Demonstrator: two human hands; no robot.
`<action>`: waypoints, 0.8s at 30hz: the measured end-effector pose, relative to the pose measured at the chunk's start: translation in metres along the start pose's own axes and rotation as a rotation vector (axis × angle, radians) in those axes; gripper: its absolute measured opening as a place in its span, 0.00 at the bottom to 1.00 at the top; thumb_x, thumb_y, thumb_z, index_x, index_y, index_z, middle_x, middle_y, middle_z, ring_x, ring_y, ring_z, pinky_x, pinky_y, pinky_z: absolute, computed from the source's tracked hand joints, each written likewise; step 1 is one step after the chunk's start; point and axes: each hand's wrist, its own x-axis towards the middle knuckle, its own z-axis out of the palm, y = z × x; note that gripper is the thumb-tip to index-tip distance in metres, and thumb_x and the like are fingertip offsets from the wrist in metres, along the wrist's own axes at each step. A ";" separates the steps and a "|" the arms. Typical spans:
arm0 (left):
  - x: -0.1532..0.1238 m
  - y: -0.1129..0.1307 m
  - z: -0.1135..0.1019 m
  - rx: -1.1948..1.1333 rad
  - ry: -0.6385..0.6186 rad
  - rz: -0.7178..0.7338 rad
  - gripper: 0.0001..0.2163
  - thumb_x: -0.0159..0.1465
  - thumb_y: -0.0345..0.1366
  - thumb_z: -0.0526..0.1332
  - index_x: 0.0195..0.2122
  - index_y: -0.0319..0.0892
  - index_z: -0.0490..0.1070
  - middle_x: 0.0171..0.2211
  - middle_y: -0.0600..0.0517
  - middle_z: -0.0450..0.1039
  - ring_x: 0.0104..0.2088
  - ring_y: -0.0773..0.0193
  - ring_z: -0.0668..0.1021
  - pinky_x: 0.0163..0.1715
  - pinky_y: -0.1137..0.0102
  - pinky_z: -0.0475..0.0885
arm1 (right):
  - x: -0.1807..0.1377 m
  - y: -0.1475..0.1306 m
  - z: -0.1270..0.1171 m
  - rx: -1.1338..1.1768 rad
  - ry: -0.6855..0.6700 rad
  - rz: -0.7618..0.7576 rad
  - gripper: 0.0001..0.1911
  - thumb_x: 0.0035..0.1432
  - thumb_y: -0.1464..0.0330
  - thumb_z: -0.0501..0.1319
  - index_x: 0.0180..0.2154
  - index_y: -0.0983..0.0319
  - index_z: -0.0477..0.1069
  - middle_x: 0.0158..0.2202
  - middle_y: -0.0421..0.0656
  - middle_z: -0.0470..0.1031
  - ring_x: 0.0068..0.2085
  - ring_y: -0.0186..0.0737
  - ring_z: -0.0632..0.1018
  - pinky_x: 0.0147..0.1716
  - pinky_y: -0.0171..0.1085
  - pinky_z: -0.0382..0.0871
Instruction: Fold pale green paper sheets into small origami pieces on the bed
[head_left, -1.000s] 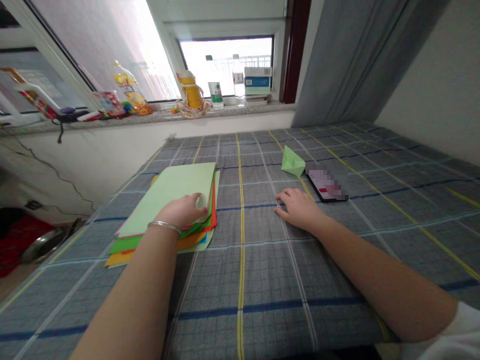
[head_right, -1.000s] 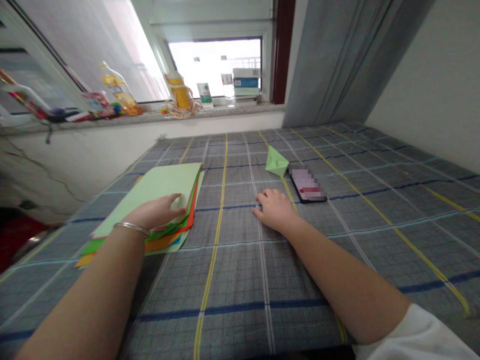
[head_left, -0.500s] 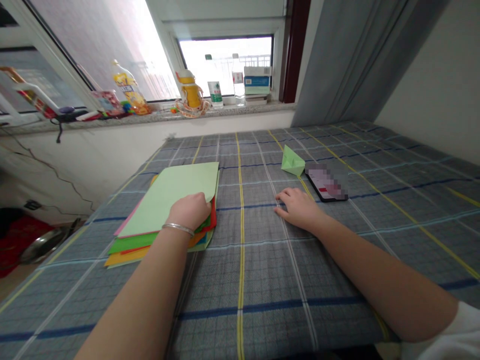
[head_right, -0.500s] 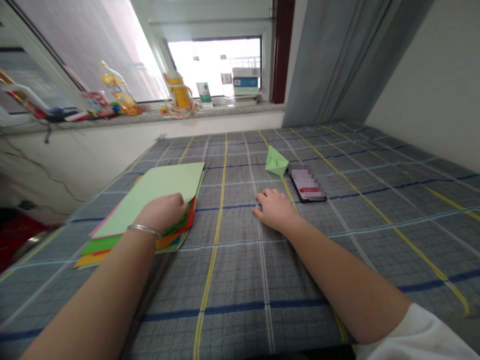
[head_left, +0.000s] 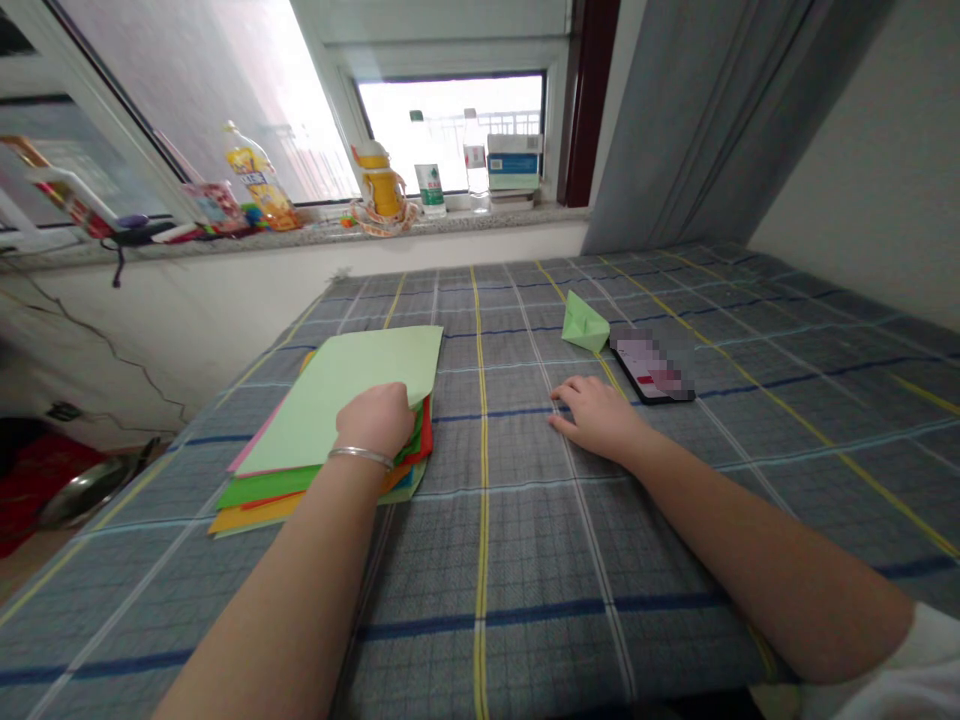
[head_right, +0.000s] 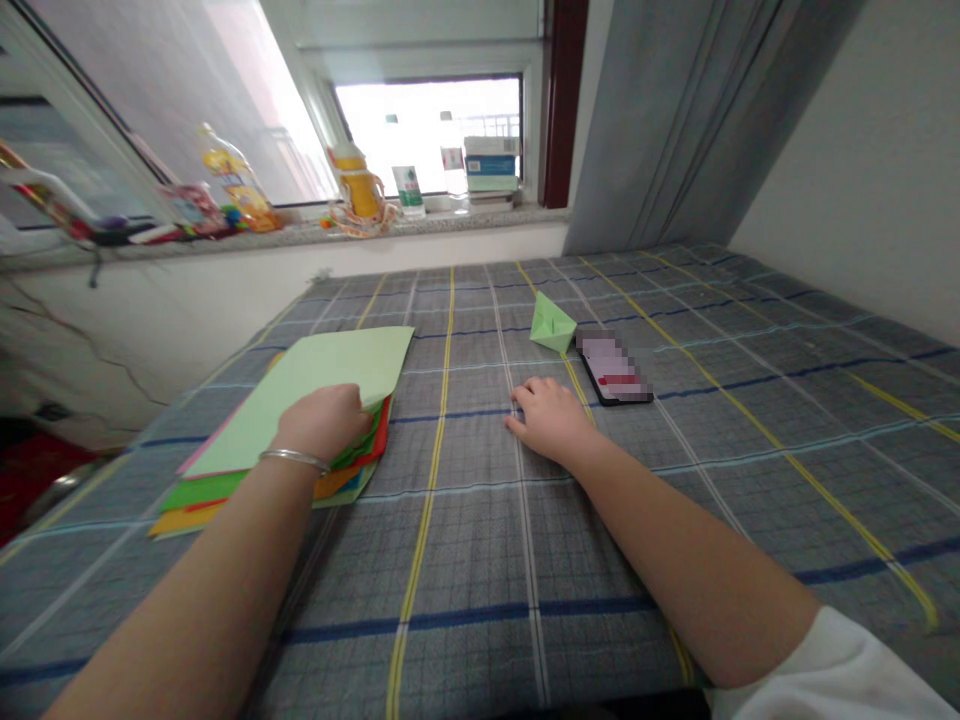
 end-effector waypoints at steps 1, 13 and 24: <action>0.003 -0.003 0.002 -0.020 -0.005 0.014 0.16 0.61 0.40 0.51 0.40 0.38 0.74 0.40 0.39 0.76 0.41 0.49 0.78 0.33 0.64 0.71 | 0.000 0.000 0.000 0.000 -0.001 0.000 0.21 0.60 0.56 0.54 0.49 0.61 0.70 0.47 0.49 0.72 0.49 0.49 0.70 0.48 0.44 0.64; -0.005 0.009 -0.002 0.029 -0.021 0.076 0.15 0.61 0.34 0.50 0.38 0.38 0.75 0.39 0.40 0.76 0.41 0.51 0.78 0.34 0.66 0.72 | 0.000 0.002 0.000 0.021 -0.010 0.003 0.21 0.59 0.56 0.55 0.49 0.61 0.70 0.48 0.49 0.71 0.49 0.48 0.71 0.50 0.44 0.63; -0.034 0.067 0.003 -0.069 0.205 0.347 0.12 0.66 0.38 0.51 0.38 0.40 0.72 0.35 0.43 0.73 0.38 0.52 0.78 0.29 0.66 0.72 | 0.001 -0.002 0.000 0.174 0.085 -0.051 0.26 0.55 0.63 0.60 0.56 0.59 0.63 0.57 0.48 0.65 0.56 0.48 0.66 0.54 0.46 0.62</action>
